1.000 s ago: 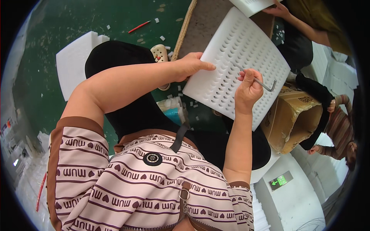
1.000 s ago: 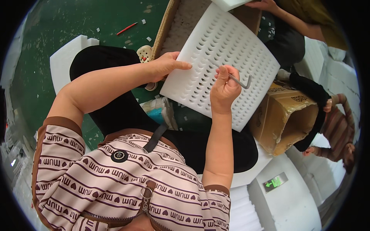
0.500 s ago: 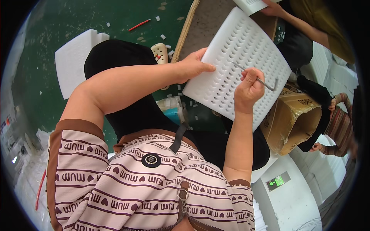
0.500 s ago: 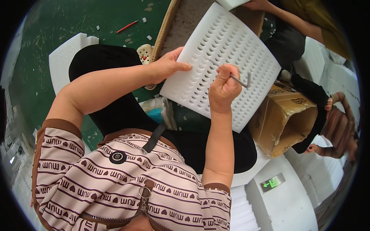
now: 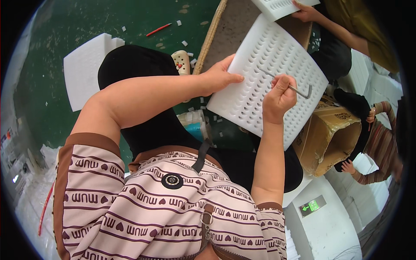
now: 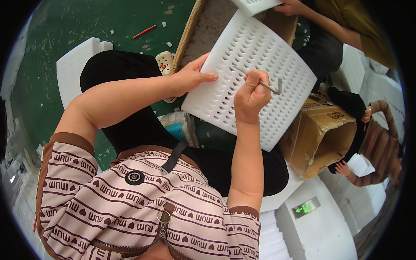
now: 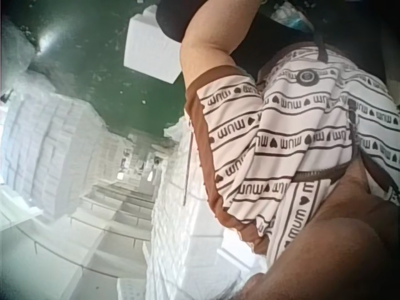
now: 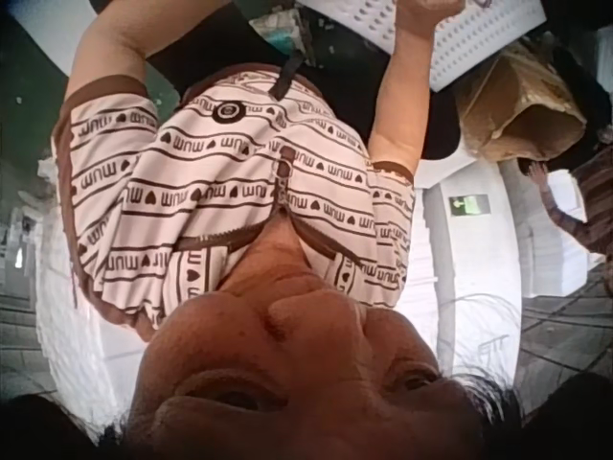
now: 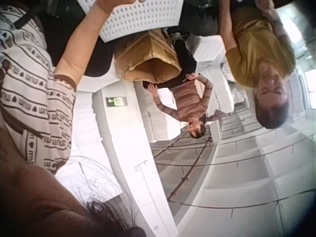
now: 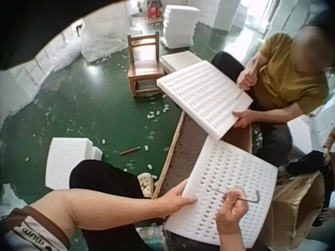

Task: Manually clearing or poking holes in foam sheets using a metal stylus tool.

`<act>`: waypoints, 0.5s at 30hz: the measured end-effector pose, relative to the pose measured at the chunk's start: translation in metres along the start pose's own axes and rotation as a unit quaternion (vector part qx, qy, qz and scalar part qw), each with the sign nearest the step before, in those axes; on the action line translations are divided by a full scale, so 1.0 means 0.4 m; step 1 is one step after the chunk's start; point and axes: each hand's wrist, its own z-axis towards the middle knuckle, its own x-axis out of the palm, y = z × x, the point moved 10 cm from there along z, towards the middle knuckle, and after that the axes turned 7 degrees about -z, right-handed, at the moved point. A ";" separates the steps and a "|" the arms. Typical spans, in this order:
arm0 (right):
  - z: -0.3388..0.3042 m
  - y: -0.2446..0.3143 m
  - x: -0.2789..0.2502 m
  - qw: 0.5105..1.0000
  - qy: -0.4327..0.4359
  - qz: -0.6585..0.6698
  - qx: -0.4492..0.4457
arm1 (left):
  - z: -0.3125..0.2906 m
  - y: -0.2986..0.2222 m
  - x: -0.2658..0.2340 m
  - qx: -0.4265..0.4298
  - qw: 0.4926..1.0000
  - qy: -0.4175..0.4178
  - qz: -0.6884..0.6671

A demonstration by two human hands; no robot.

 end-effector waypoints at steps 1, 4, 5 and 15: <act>0.000 0.001 0.001 1.000 -0.001 -0.002 0.000 | 0.002 0.001 0.005 0.000 1.000 0.002 0.000; 0.000 0.010 0.046 1.000 0.026 -0.001 -0.017 | 0.000 -0.014 0.014 0.033 0.999 0.000 0.037; 0.002 0.008 0.061 0.999 0.036 0.000 -0.023 | 0.000 -0.021 0.015 0.044 0.998 -0.002 0.049; 0.005 0.019 0.044 0.999 0.037 -0.008 0.006 | 0.001 -0.013 0.001 0.012 0.999 -0.007 0.044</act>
